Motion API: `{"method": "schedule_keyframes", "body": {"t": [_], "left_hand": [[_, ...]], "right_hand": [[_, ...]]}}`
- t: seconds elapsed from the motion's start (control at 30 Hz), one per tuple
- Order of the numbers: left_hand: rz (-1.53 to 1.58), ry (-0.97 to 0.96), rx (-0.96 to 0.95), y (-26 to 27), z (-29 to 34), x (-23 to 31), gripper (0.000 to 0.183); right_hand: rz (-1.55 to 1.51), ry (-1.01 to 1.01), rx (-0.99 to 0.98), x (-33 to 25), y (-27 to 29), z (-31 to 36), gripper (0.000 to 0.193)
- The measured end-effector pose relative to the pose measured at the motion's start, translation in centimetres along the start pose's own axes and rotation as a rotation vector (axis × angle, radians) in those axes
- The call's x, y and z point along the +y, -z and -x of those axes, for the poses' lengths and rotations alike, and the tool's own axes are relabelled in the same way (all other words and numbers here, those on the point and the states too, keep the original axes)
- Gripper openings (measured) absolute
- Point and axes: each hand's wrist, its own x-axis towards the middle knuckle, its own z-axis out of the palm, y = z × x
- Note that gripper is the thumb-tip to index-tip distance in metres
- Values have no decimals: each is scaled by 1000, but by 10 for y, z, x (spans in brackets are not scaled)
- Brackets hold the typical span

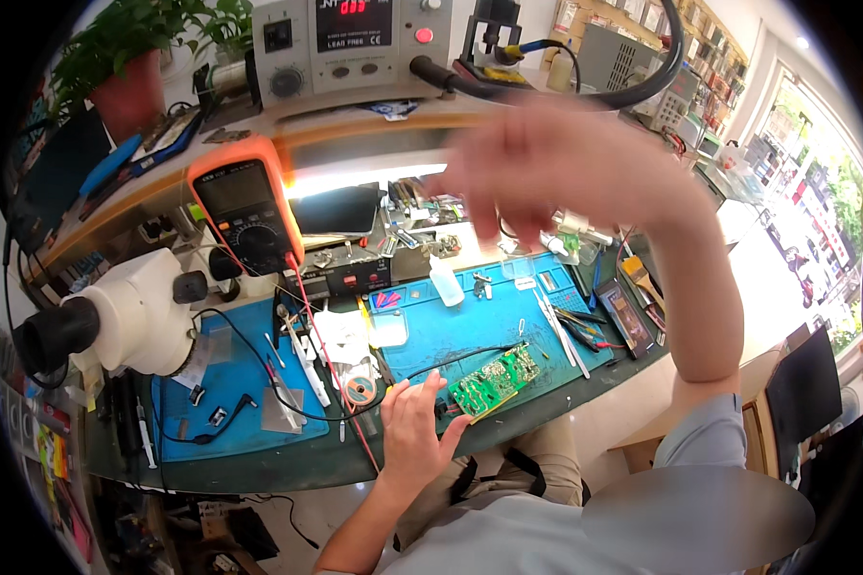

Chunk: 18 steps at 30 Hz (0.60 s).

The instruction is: The person uses a soldering iron to apply heat to various points on a green circuit board. They flip the board over to inspect the underside and continue soldering. The person also uses pliers to trim excess wire leads and manipulates a small electronic component before placing it on the board.

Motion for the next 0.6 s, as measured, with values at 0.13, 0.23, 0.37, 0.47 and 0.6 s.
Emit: {"method": "schedule_keyframes", "body": {"t": [0.13, 0.23, 0.37, 0.47, 0.6], "left_hand": [[18, -12, -29, -1, 0, 2, 75], [27, 18, -79, -2, 3, 5, 77], [20, -4, -140, -7, -8, 4, 81], [-49, 72, -231, 13, 7, 16, 90], [-73, 53, -257, 5, 0, 12, 96]], "right_hand": [[-371, -229, 226, 92, -40, -19, 40], [-789, -196, 906, 120, -19, -66, 34], [-769, -148, 1011, 184, 85, -104, 28], [241, -163, 803, 216, 91, -109, 19], [-325, 33, 891, 233, 131, -115, 27]]}}
